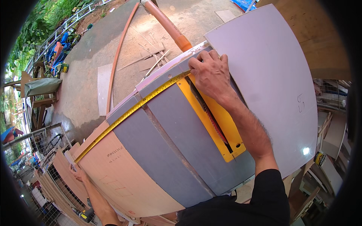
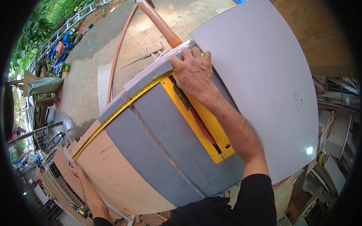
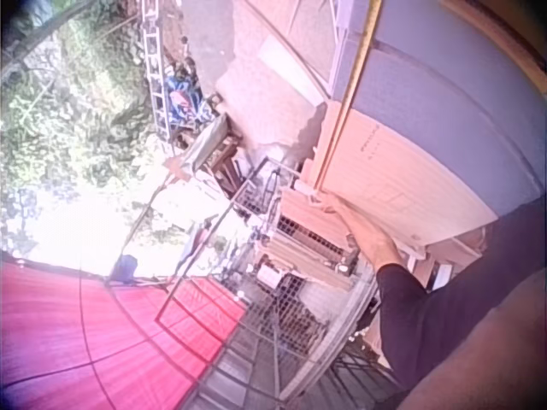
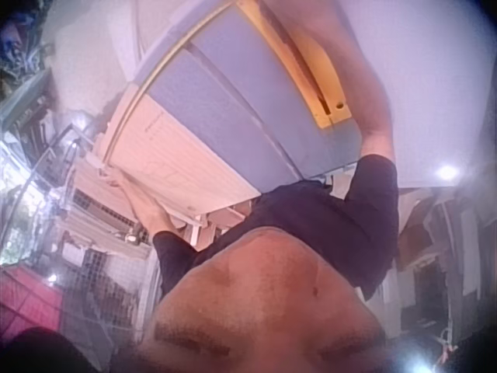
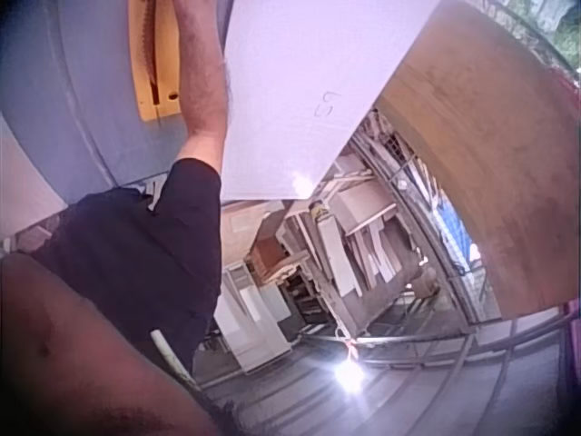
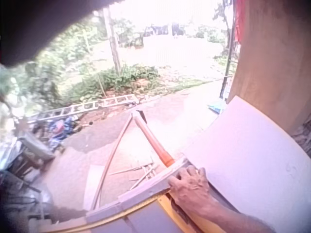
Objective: The person measures and marks a large sheet of plywood on a table saw using a tape measure and pencil. They then use a cordless drill to fasten screws into the plywood, assembling it with other wooden pieces. The person repeatedly measures and adjusts the setup throughout the process.
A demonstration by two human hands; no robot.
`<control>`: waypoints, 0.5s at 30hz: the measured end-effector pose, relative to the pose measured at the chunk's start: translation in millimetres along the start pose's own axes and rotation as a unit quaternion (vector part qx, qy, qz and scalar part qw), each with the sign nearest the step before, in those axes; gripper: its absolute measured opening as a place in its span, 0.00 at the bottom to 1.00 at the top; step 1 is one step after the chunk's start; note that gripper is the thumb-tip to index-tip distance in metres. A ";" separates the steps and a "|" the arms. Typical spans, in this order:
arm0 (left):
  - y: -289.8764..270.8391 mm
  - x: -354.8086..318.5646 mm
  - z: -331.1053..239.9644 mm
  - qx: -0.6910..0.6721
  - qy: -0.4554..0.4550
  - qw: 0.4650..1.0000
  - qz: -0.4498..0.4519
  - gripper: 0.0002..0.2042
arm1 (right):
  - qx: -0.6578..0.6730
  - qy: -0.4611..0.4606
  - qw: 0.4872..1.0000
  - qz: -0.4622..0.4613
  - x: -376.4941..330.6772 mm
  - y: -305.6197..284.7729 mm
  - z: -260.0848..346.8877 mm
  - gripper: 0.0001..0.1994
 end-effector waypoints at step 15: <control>-0.5 1.3 -2.0 -0.008 0.000 1.000 0.004 0.27 | -0.012 -0.005 1.000 -0.004 -0.2 2.2 0.4 0.02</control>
Point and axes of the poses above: each hand's wrist, its own x-axis towards the middle knuckle, its own y-axis out of the palm, z = x × y, the point moved 7 cm from there along x, towards the middle knuckle, and after that the axes turned 11 degrees about -x, right-handed, at the moved point
